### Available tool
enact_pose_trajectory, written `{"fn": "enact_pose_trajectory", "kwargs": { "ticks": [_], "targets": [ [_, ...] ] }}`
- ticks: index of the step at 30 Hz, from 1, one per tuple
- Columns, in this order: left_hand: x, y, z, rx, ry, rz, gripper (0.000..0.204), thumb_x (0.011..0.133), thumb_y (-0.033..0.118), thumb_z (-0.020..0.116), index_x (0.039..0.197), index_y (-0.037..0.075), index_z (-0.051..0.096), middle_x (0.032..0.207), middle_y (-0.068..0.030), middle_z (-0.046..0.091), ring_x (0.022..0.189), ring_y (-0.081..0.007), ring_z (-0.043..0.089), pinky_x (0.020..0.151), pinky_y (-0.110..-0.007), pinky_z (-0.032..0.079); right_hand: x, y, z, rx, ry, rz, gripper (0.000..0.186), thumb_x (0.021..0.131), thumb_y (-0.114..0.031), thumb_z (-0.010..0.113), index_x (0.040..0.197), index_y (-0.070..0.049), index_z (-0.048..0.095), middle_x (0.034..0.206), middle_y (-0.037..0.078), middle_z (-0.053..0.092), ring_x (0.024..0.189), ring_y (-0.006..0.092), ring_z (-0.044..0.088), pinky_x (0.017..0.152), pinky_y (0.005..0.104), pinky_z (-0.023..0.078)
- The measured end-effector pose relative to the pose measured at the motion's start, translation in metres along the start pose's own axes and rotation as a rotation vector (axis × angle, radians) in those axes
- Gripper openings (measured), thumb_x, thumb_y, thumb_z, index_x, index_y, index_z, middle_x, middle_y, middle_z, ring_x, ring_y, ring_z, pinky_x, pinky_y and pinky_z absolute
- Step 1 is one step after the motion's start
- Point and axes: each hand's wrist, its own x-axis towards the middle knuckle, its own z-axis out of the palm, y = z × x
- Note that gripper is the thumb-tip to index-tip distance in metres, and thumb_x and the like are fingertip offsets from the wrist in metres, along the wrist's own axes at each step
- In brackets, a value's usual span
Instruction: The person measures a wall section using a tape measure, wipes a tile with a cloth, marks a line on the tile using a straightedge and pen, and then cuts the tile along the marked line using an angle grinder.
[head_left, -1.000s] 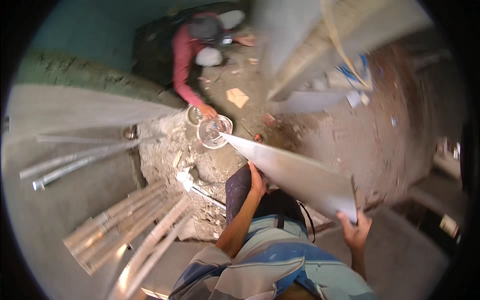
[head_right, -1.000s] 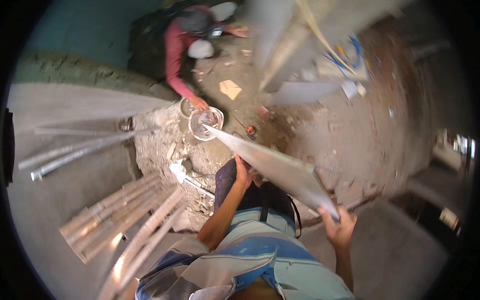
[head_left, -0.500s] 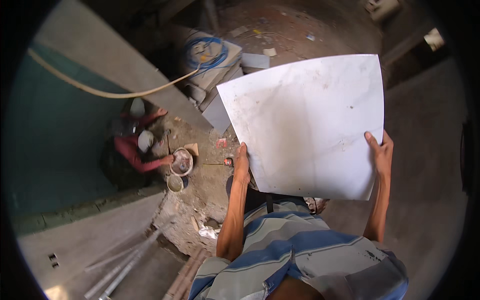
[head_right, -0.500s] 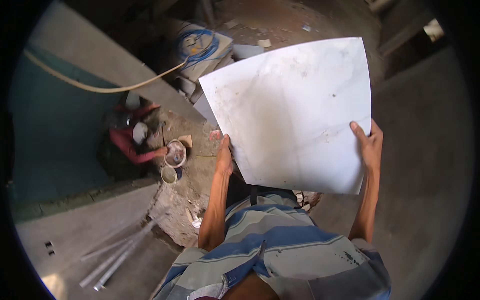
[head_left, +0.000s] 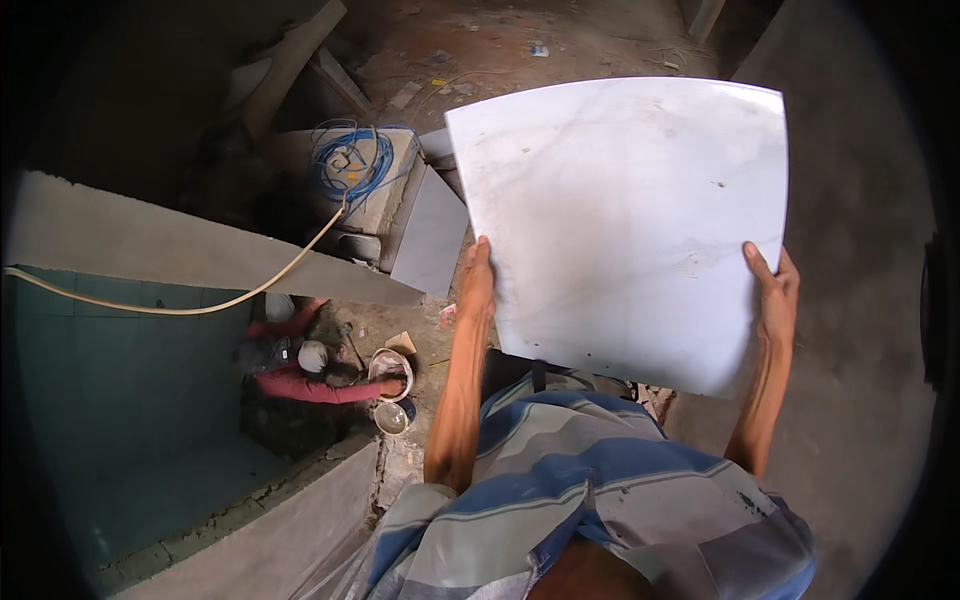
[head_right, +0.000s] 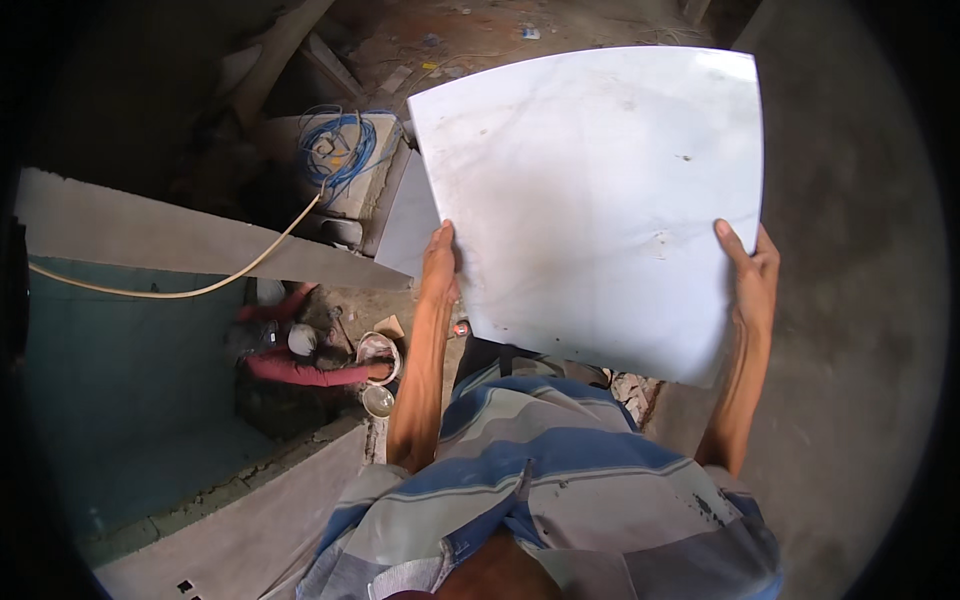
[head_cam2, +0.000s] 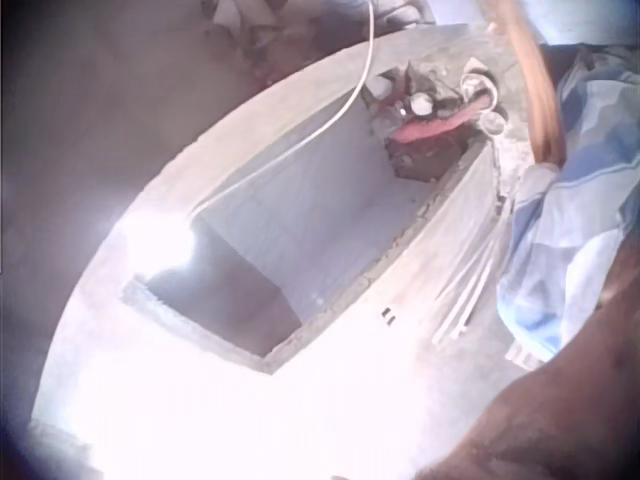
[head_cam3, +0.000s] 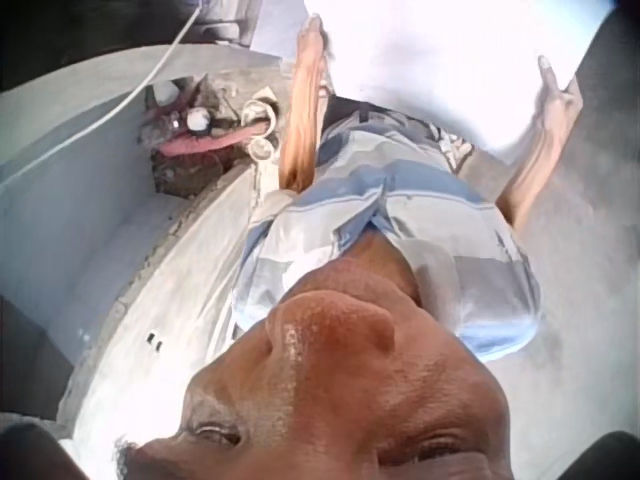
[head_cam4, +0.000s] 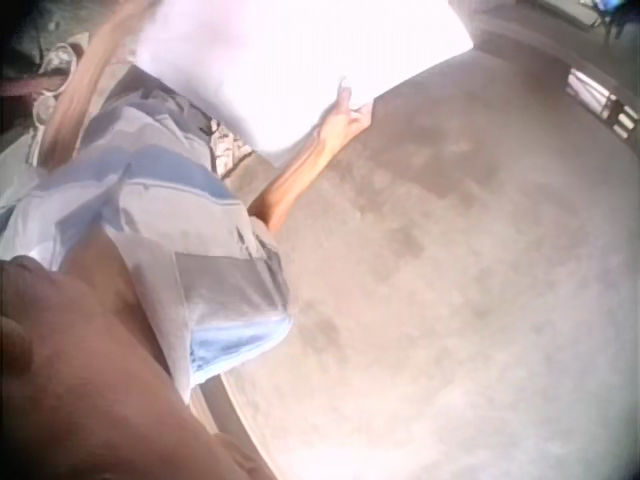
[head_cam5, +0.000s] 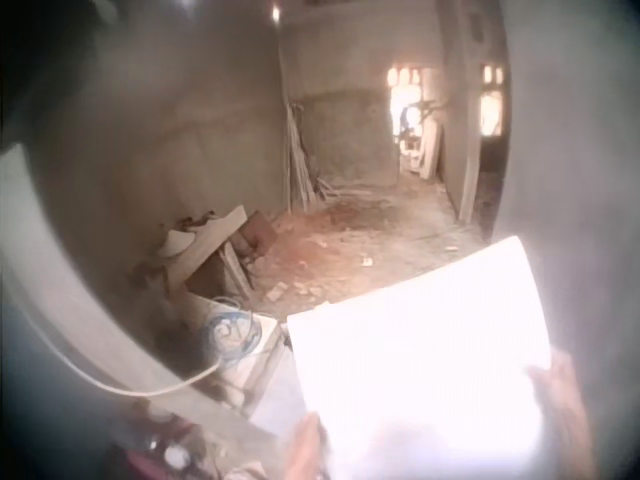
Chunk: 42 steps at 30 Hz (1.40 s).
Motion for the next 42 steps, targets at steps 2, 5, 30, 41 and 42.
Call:
{"fn": "enact_pose_trajectory", "kwargs": {
  "ticks": [2, 5, 30, 41, 42],
  "targets": [
    [0.019, 0.007, 0.013, 0.013, -0.046, -0.006, 0.042, 0.11, 0.032, 0.053, 0.132, -0.002, 0.06, 0.136, -0.0125, 0.063, 0.125, -0.0188, 0.054, 0.111, -0.033, 0.039, -0.007, -0.02, 0.002, -0.017, 0.035, 0.033, 0.055, 0.088, -0.027, 0.082, 0.128, 0.008, 0.066, 0.117, 0.019, 0.073, 0.107, 0.0254, 0.069, 0.099, 0.0347, 0.05],
    [0.03, 0.019, 0.041, -0.049, -0.145, -0.071, 0.046, 0.109, 0.032, 0.053, 0.137, -0.004, 0.057, 0.14, -0.0146, 0.061, 0.129, -0.0209, 0.053, 0.113, -0.033, 0.039, 0.001, -0.031, -0.008, -0.014, 0.048, 0.13, 0.054, 0.087, -0.031, 0.084, 0.123, 0.007, 0.068, 0.112, 0.018, 0.074, 0.102, 0.0235, 0.07, 0.096, 0.034, 0.051],
    [0.399, -0.129, 0.377, 0.498, 0.011, 0.134, 0.038, 0.106, 0.037, 0.058, 0.118, 0.002, 0.061, 0.096, -0.0045, 0.065, 0.088, -0.0191, 0.065, 0.082, -0.036, 0.053, 0.447, -0.021, 0.051, -0.032, -0.164, 0.325, 0.028, 0.097, -0.023, 0.076, 0.094, 0.005, 0.072, 0.078, 0.003, 0.07, 0.064, 0.0058, 0.057, 0.057, 0.0257, 0.047],
    [0.297, -0.033, 0.609, 0.422, -0.543, 0.327, 0.045, 0.098, 0.01, 0.065, 0.138, -0.007, 0.053, 0.131, -0.0284, 0.06, 0.121, -0.0456, 0.06, 0.103, -0.05, 0.05, 0.584, 0.077, 0.06, -0.286, -0.061, 0.072, 0.021, 0.097, -0.016, 0.072, 0.097, 0.005, 0.075, 0.079, -0.003, 0.067, 0.072, 0.0052, 0.055, 0.066, 0.0252, 0.048],
    [0.308, -0.03, 0.621, 0.362, -0.584, 0.227, 0.043, 0.097, 0.009, 0.065, 0.136, -0.007, 0.055, 0.13, -0.0285, 0.06, 0.118, -0.0457, 0.062, 0.1, -0.05, 0.052, 0.594, 0.078, 0.058, -0.273, -0.05, 0.095, 0.02, 0.097, -0.016, 0.073, 0.095, 0.004, 0.075, 0.08, -0.005, 0.066, 0.073, 0.0044, 0.054, 0.068, 0.0247, 0.047]
  ]
}}
